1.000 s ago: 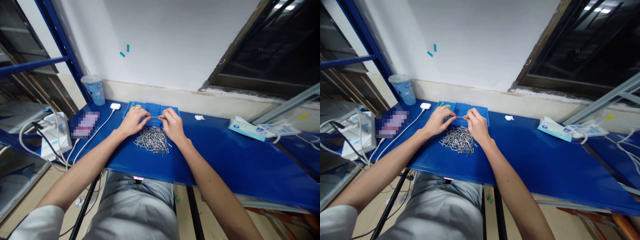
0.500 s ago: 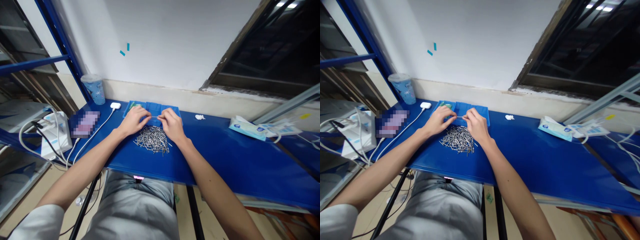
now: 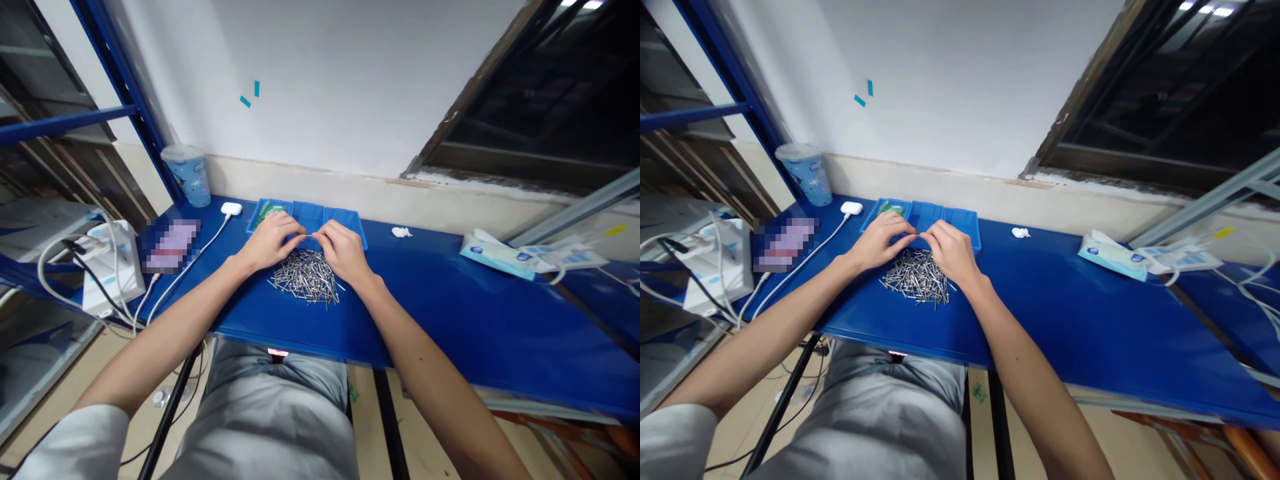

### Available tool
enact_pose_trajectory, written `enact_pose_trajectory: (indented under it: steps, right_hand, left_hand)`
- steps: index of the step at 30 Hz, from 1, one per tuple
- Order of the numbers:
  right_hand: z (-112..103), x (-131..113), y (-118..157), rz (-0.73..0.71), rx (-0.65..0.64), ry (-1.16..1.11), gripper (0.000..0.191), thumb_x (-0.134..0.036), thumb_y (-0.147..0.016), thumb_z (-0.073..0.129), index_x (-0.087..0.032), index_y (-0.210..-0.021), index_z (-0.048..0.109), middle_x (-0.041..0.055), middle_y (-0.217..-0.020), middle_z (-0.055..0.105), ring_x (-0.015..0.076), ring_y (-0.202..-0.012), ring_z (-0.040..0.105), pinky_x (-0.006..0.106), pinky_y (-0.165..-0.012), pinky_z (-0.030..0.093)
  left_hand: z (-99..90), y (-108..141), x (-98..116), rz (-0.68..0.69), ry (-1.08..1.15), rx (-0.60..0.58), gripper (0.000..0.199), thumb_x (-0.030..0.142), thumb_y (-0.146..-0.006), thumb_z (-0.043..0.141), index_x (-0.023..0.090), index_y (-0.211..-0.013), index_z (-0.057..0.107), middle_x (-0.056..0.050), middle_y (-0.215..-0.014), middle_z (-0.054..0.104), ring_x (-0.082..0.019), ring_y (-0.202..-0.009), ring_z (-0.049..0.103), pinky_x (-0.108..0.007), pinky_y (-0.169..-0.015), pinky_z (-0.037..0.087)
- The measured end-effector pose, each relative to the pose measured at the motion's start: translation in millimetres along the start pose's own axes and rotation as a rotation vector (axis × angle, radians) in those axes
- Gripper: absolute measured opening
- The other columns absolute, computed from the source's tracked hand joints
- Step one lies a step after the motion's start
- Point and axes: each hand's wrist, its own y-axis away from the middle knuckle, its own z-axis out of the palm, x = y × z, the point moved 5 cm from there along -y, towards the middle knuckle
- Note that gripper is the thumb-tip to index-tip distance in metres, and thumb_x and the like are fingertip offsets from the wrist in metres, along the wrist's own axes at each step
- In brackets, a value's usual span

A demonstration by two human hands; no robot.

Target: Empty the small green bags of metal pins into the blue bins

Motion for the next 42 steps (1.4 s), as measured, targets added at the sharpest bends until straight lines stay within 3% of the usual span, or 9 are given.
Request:
enact_pose_trajectory:
  steps: [16, 42]
  right_hand:
    - [2.6, 0.6, 0.5, -0.019, -0.022, 0.037, 0.033, -0.036, -0.111, 0.049, -0.022, -0.085, 0.061, 0.0042, -0.083, 0.064, 0.0192, -0.079, 0.060, 0.034, -0.074, 0.043]
    - [-2.9, 0.8, -0.8, -0.008, -0.025, 0.015, 0.018, -0.024, -0.108, 0.049, -0.025, -0.102, 0.066, 0.0076, -0.105, 0.068, 0.0233, -0.096, 0.067, 0.039, -0.082, 0.053]
  left_hand:
    - [1.6, -0.6, 1.3, 0.021, 0.018, 0.010, 0.028, 0.036, -0.109, 0.051, 0.020, -0.102, 0.073, -0.007, -0.097, 0.075, -0.024, -0.094, 0.061, -0.041, -0.091, 0.047]
    - [-1.2, -1.0, -1.3, -0.048, 0.036, -0.006, 0.025, 0.037, -0.108, 0.053, 0.021, -0.101, 0.071, -0.006, -0.099, 0.075, -0.024, -0.095, 0.060, -0.041, -0.092, 0.044]
